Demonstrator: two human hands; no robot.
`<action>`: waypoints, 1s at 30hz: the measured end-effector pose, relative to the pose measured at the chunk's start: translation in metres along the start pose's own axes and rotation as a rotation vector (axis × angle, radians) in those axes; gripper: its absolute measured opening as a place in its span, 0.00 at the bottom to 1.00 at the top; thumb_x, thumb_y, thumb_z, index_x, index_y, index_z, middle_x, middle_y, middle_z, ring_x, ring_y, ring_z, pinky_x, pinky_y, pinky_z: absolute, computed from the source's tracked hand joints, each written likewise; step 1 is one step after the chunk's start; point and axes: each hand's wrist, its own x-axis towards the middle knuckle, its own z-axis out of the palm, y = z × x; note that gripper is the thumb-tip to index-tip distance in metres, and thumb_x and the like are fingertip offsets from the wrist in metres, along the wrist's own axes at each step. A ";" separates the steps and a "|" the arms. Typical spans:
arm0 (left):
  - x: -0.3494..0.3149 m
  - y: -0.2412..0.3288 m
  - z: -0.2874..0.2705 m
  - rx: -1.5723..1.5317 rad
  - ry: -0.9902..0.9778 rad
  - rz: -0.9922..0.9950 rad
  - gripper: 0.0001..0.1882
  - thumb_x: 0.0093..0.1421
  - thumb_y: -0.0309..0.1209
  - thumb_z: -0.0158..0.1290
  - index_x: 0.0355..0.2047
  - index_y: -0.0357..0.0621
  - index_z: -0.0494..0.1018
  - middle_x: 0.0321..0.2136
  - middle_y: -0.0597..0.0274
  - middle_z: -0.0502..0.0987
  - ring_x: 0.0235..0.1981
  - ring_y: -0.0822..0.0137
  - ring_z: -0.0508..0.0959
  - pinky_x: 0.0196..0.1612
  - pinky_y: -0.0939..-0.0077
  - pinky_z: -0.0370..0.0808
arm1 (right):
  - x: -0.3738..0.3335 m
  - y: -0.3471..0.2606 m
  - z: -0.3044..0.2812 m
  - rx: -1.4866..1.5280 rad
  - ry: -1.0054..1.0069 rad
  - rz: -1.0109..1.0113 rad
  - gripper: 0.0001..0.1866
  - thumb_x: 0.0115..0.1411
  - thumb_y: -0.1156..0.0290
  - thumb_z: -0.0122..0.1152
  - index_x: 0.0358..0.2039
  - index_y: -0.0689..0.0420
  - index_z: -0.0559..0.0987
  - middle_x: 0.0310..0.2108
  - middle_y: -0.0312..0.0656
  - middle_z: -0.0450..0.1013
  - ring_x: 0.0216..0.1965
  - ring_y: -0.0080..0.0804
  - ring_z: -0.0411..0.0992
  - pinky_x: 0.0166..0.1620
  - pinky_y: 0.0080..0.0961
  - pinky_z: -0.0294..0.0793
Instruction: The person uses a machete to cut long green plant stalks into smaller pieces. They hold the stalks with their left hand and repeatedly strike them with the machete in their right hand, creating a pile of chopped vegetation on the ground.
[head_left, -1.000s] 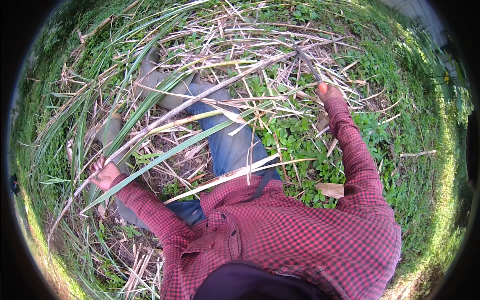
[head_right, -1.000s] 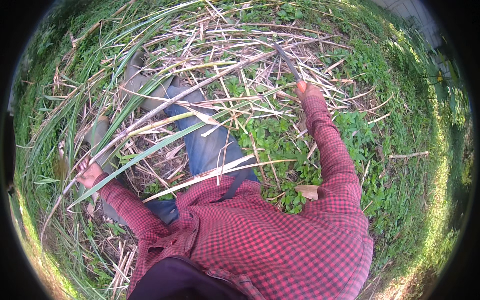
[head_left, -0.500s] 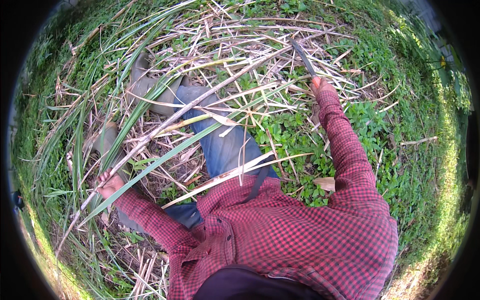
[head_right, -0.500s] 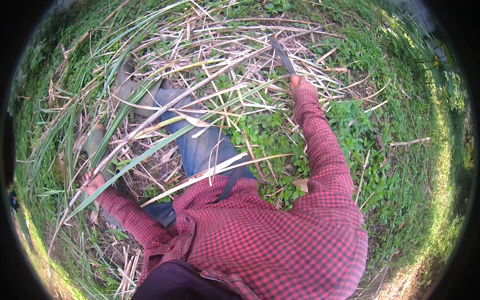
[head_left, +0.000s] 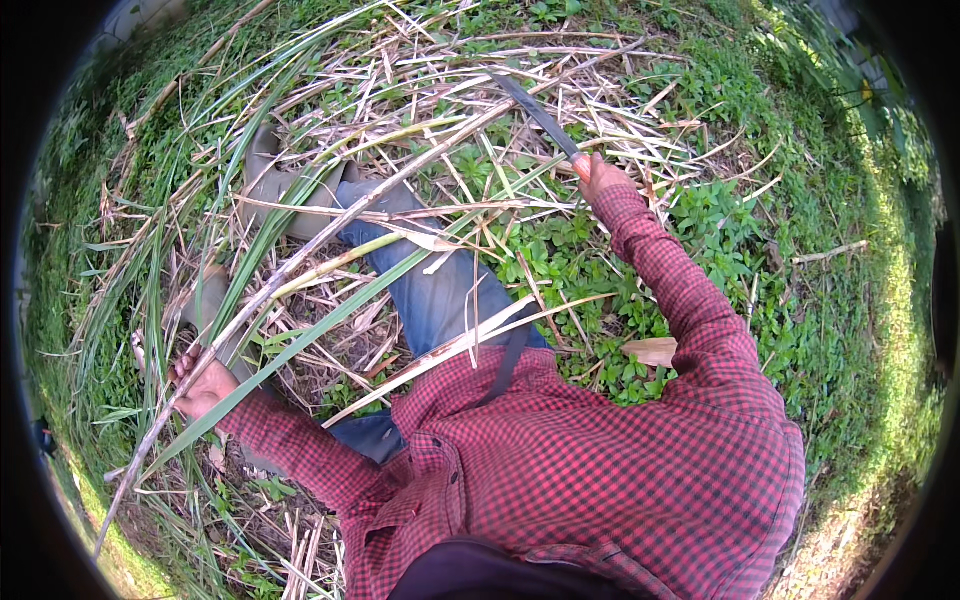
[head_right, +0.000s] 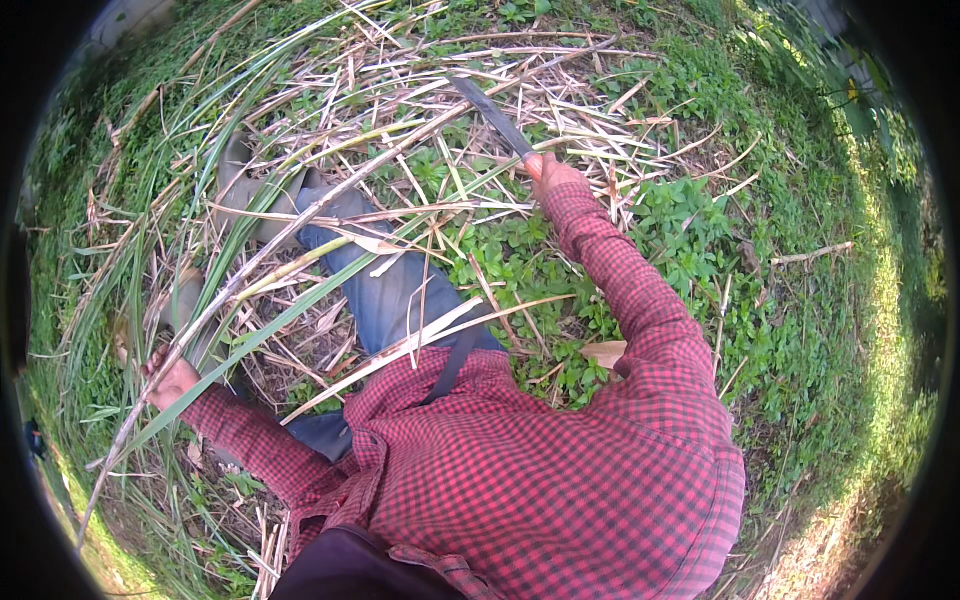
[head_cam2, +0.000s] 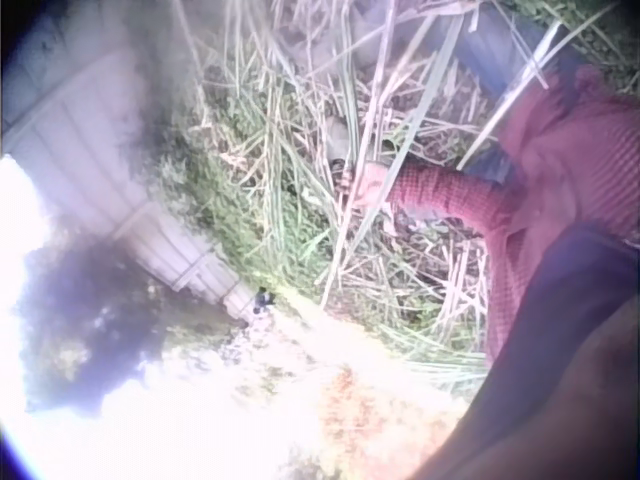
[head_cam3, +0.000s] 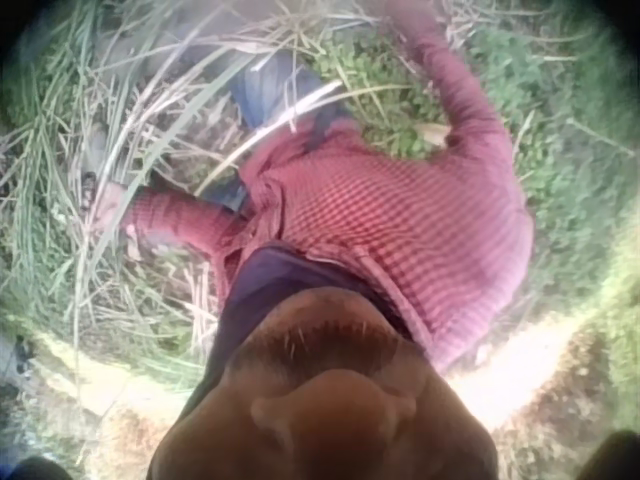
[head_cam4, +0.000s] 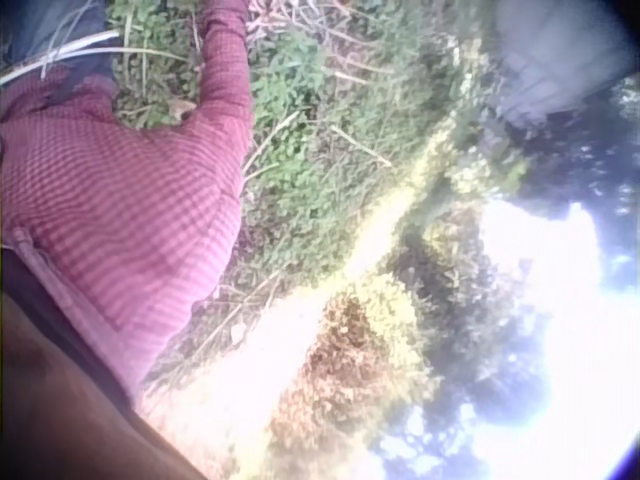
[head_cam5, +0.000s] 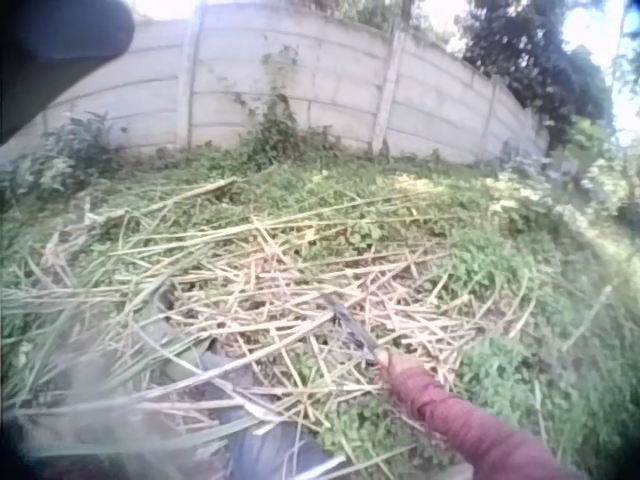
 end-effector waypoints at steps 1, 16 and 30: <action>-0.003 -0.004 -0.015 0.031 0.260 -0.063 0.23 0.65 0.45 0.33 0.33 0.37 0.69 0.22 0.56 0.65 0.26 0.62 0.67 0.39 0.58 0.68 | -0.003 0.002 -0.005 -0.008 -0.004 0.017 0.24 0.54 0.58 0.56 0.47 0.60 0.67 0.35 0.55 0.74 0.38 0.48 0.74 0.41 0.42 0.74; 0.026 0.024 -0.041 -0.094 0.355 0.017 0.25 0.56 0.56 0.30 0.22 0.47 0.59 0.16 0.66 0.55 0.18 0.67 0.55 0.26 0.67 0.53 | -0.028 -0.008 0.021 0.325 0.047 0.094 0.28 0.49 0.54 0.59 0.49 0.55 0.68 0.38 0.55 0.74 0.42 0.51 0.72 0.46 0.42 0.71; 0.004 0.002 0.084 -0.576 -0.476 -0.044 0.35 0.49 0.70 0.41 0.09 0.53 0.54 0.07 0.74 0.49 0.09 0.76 0.48 0.16 0.80 0.46 | -0.151 -0.127 -0.041 0.273 0.109 -0.727 0.22 0.50 0.61 0.59 0.44 0.55 0.66 0.25 0.52 0.74 0.29 0.52 0.74 0.34 0.45 0.73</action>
